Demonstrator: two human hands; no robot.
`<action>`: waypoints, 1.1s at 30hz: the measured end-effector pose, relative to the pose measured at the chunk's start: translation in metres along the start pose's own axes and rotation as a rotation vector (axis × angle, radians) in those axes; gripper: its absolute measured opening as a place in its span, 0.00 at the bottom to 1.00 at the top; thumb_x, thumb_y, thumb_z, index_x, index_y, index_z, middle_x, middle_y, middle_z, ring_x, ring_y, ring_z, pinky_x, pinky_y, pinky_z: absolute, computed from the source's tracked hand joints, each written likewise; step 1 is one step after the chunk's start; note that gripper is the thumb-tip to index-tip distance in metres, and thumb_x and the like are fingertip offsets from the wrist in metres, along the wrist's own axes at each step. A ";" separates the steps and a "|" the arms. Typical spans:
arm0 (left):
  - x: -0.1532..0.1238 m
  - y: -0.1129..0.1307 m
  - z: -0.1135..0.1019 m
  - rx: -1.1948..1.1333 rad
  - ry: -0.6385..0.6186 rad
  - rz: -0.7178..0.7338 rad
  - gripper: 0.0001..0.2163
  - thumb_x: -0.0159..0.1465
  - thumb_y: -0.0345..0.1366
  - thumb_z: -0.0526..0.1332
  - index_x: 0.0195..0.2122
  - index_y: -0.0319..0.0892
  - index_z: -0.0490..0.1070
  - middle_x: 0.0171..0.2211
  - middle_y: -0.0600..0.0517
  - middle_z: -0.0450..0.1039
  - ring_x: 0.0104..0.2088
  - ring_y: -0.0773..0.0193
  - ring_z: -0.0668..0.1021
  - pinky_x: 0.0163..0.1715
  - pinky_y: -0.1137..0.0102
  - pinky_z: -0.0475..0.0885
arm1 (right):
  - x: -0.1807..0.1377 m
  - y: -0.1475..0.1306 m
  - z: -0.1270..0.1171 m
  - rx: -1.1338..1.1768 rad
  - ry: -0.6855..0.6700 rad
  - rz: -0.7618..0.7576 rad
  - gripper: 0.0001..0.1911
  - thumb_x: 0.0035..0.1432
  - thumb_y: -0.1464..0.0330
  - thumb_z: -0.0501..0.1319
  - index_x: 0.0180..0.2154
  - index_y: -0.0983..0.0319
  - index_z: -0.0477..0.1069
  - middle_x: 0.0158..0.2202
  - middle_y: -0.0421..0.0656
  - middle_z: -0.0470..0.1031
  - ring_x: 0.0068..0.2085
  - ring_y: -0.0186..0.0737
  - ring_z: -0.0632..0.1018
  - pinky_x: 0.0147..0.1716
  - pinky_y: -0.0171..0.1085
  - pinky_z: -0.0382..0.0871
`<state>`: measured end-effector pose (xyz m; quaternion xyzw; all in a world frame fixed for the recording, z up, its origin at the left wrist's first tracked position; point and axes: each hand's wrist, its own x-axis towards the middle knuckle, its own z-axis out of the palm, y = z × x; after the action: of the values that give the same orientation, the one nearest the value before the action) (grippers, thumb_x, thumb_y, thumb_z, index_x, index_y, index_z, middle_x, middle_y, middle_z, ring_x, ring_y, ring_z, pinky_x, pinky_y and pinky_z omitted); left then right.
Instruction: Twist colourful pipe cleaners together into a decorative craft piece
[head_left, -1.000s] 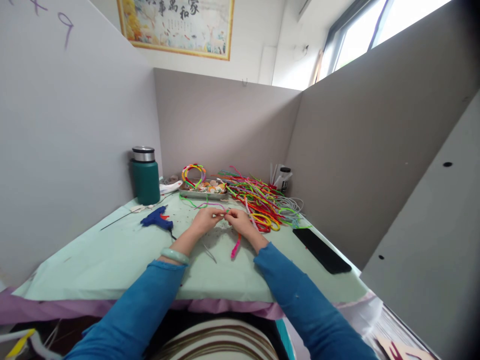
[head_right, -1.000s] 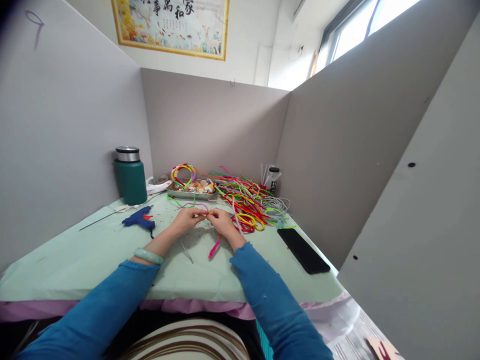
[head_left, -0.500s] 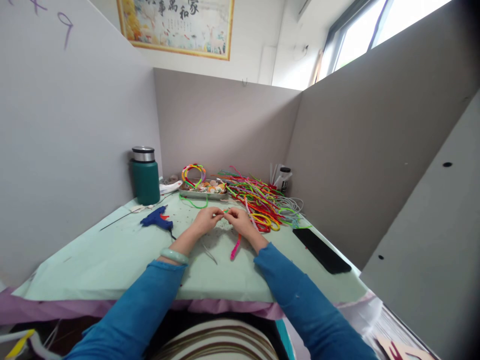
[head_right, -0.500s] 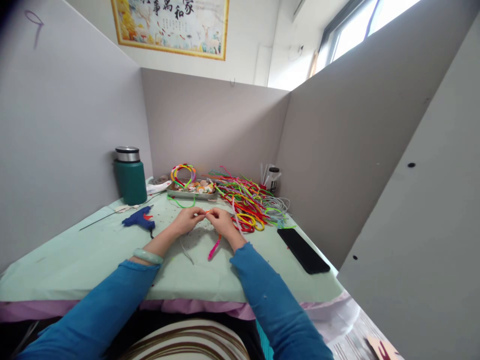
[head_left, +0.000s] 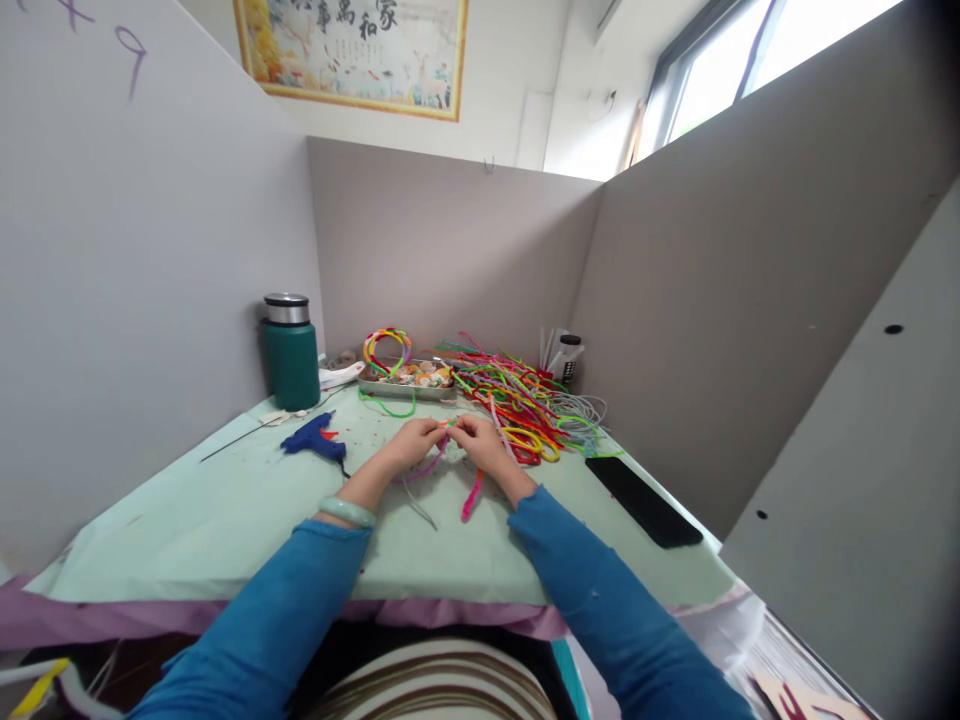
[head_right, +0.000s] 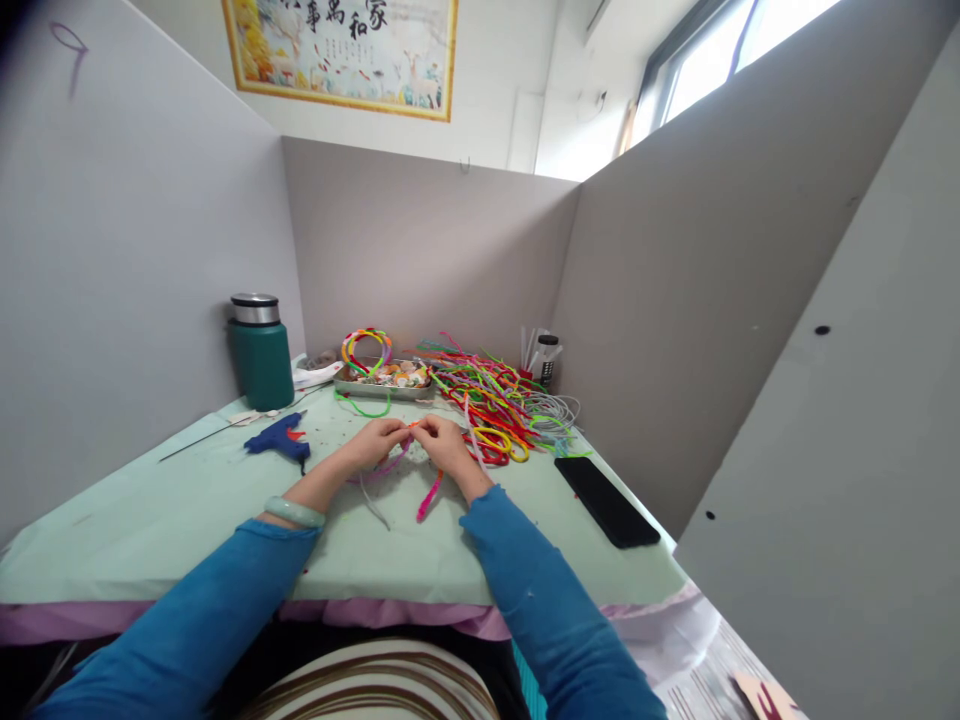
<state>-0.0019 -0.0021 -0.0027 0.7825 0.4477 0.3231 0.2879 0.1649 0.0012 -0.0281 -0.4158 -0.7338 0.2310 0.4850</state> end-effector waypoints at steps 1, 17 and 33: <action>0.000 -0.002 0.000 -0.046 -0.022 -0.017 0.16 0.58 0.50 0.53 0.24 0.41 0.64 0.18 0.57 0.59 0.19 0.69 0.64 0.20 0.73 0.60 | 0.000 0.000 0.000 0.004 -0.003 -0.004 0.12 0.54 0.62 0.57 0.24 0.62 0.67 0.23 0.37 0.66 0.26 0.33 0.66 0.26 0.32 0.58; -0.004 0.003 -0.001 -0.444 -0.132 -0.169 0.15 0.55 0.47 0.59 0.23 0.42 0.61 0.13 0.61 0.50 0.15 0.74 0.53 0.17 0.72 0.49 | -0.001 0.002 0.001 0.001 -0.039 -0.116 0.10 0.57 0.64 0.56 0.32 0.62 0.72 0.29 0.40 0.72 0.31 0.35 0.70 0.32 0.33 0.62; -0.001 -0.002 0.000 -0.414 -0.054 -0.361 0.12 0.52 0.39 0.61 0.19 0.42 0.60 0.13 0.58 0.56 0.12 0.72 0.60 0.14 0.73 0.57 | -0.005 0.001 0.000 -0.355 -0.068 -0.288 0.07 0.58 0.70 0.58 0.38 0.62 0.73 0.37 0.43 0.76 0.37 0.38 0.73 0.37 0.34 0.63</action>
<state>-0.0038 -0.0019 -0.0045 0.6228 0.4965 0.3302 0.5066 0.1661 -0.0027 -0.0313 -0.3776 -0.8307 0.0405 0.4071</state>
